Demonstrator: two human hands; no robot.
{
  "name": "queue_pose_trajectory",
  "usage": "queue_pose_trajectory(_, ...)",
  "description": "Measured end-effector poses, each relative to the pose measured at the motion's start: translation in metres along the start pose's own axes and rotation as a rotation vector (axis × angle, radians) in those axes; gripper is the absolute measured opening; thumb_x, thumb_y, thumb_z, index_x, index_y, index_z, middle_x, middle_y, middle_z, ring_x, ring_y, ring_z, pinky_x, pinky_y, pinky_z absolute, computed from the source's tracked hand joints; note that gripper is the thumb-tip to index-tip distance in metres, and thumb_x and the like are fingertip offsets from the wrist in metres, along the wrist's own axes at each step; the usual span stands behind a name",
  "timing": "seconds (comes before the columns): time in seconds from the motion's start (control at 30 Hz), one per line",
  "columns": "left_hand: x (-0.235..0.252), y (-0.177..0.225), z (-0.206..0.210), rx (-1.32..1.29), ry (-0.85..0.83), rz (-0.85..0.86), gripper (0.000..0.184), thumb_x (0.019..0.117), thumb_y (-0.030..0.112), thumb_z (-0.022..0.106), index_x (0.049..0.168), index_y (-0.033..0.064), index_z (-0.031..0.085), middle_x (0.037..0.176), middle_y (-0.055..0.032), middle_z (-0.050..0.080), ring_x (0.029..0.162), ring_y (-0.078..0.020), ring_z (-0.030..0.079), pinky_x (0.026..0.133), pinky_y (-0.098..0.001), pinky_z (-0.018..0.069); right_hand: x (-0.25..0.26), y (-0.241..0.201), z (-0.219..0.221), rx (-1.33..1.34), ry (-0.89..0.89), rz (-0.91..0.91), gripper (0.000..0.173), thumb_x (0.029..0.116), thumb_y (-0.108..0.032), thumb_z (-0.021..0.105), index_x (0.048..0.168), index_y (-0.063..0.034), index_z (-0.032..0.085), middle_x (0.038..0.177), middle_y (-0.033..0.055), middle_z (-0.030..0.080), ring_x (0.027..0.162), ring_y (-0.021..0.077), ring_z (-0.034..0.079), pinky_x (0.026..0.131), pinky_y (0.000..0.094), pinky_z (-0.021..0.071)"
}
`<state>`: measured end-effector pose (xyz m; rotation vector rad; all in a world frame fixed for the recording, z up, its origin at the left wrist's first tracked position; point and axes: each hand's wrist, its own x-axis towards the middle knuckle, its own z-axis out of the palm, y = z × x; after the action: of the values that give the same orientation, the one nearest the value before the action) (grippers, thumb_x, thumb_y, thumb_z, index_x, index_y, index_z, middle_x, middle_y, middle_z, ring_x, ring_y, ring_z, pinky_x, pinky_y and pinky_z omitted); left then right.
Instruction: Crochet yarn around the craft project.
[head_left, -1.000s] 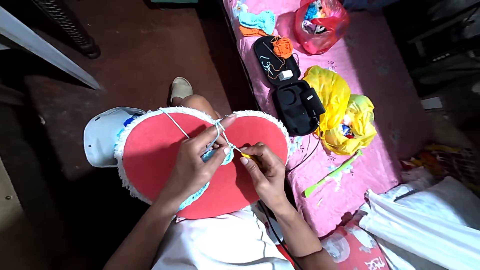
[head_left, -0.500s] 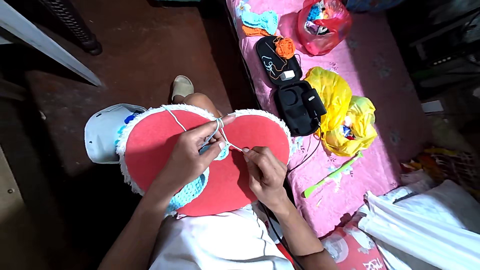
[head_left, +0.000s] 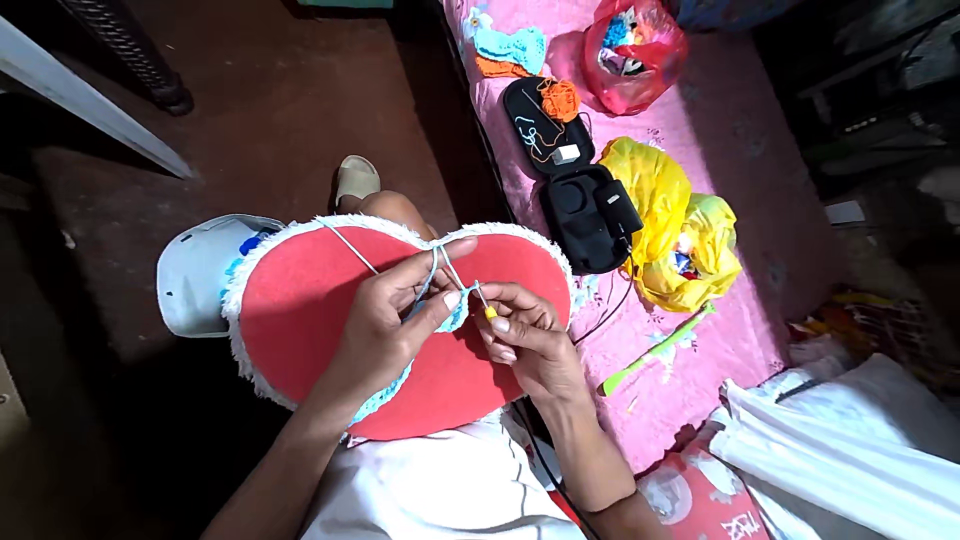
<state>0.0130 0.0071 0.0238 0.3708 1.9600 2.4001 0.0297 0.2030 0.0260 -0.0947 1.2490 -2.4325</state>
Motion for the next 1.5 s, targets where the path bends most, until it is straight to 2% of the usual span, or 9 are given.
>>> queue_pose_trajectory(0.37,-0.008,0.000,0.000,0.112,0.010,0.083,0.040,0.0928,0.004,0.065,0.132,0.0024,0.066,0.102,0.0008,0.075,0.088,-0.0039,0.070,0.082,-0.0206,0.0592,0.013,-0.003,0.019,-0.470,0.187,-0.239,0.018,0.0858,0.009,0.067,0.101,0.0007,0.072,0.089,0.0028,0.072,0.067,-0.0002,0.060,0.062,0.0165,0.0514)
queue_pose_trajectory(0.5,0.004,0.009,-0.046,0.002,-0.165,-0.098,0.013,0.0972,0.020,0.064,0.096,0.0143,0.076,0.087,0.0038,0.077,0.074,-0.0032,0.070,0.068,-0.0190,0.0584,0.018,-0.013,0.017,-0.498,0.162,-0.214,0.018,0.0843,0.007,0.065,0.098,-0.0015,0.073,0.083,-0.0006,0.070,0.059,-0.0038,0.052,0.054,0.0134,0.0436)
queue_pose_trajectory(0.63,0.024,0.010,-0.098,-0.015,-0.244,-0.149,0.013,0.0966,0.016,0.062,0.091,0.0150,0.074,0.077,0.0036,0.072,0.065,-0.0023,0.065,0.061,-0.0169,0.0554,0.024,-0.019,0.012,-0.533,0.200,-0.182,0.019,0.0827,0.008,0.067,0.099,-0.0016,0.073,0.079,0.0002,0.069,0.053,-0.0034,0.048,0.049,0.0132,0.0398)
queue_pose_trajectory(0.8,0.035,0.009,-0.149,0.121,0.376,-0.085,0.030,0.0986,0.012,0.060,0.128,0.0119,0.065,0.108,0.0052,0.072,0.091,-0.0020,0.068,0.081,-0.0203,0.0561,0.033,-0.018,-0.001,-0.604,0.309,-0.176,0.023,0.0862,0.008,0.064,0.105,-0.0031,0.071,0.079,0.0008,0.066,0.049,-0.0010,0.044,0.045,0.0144,0.0370)
queue_pose_trajectory(0.9,0.004,0.021,-0.149,0.310,0.528,0.013,0.027,0.0972,0.011,0.062,0.123,0.0064,0.065,0.114,0.0059,0.070,0.100,-0.0006,0.066,0.091,-0.0219,0.0545,0.033,-0.020,-0.008,-0.661,0.289,-0.193,0.023,0.0885,0.004,0.063,0.108,-0.0053,0.070,0.081,-0.0003,0.067,0.048,-0.0012,0.043,0.042,0.0149,0.0365)
queue_pose_trajectory(1.1,-0.034,0.019,-0.068,0.249,-0.106,-0.137,0.031,0.0948,0.011,0.065,0.123,-0.0013,0.068,0.110,-0.0117,0.073,0.096,-0.0138,0.072,0.087,-0.0312,0.0596,0.035,-0.028,0.003,-0.621,0.174,-0.272,0.025,0.0876,0.002,0.065,0.108,-0.0100,0.072,0.085,-0.0024,0.070,0.049,-0.0014,0.048,0.043,0.0144,0.0402)
queue_pose_trajectory(1.2,-0.031,0.013,-0.057,0.159,-0.331,-0.227,0.043,0.0910,0.003,0.070,0.134,0.0007,0.063,0.092,-0.0070,0.070,0.075,-0.0073,0.065,0.070,-0.0224,0.0557,0.036,-0.031,0.000,-0.581,0.178,-0.304,0.024,0.0883,0.000,0.066,0.108,-0.0118,0.073,0.084,-0.0023,0.071,0.049,-0.0007,0.049,0.043,0.0147,0.0409)
queue_pose_trajectory(1.3,-0.043,0.015,-0.078,0.221,-0.510,-0.240,0.033,0.0840,-0.001,0.073,0.117,-0.0010,0.069,0.077,-0.0024,0.066,0.063,-0.0047,0.060,0.059,-0.0200,0.0510,0.039,-0.041,-0.014,-0.555,0.255,-0.342,0.023,0.0910,0.000,0.061,0.108,-0.0124,0.071,0.081,-0.0030,0.069,0.047,0.0001,0.049,0.043,0.0154,0.0412)
queue_pose_trajectory(1.5,-0.075,0.013,-0.131,0.406,-0.473,-0.300,0.019,0.0832,0.004,0.073,0.102,0.0050,0.072,0.078,-0.0006,0.070,0.065,-0.0059,0.063,0.060,-0.0235,0.0534,0.047,-0.047,-0.026,-0.493,0.357,-0.353,0.023,0.0942,0.000,0.052,0.106,-0.0108,0.069,0.077,-0.0022,0.067,0.045,0.0009,0.047,0.041,0.0157,0.0398)
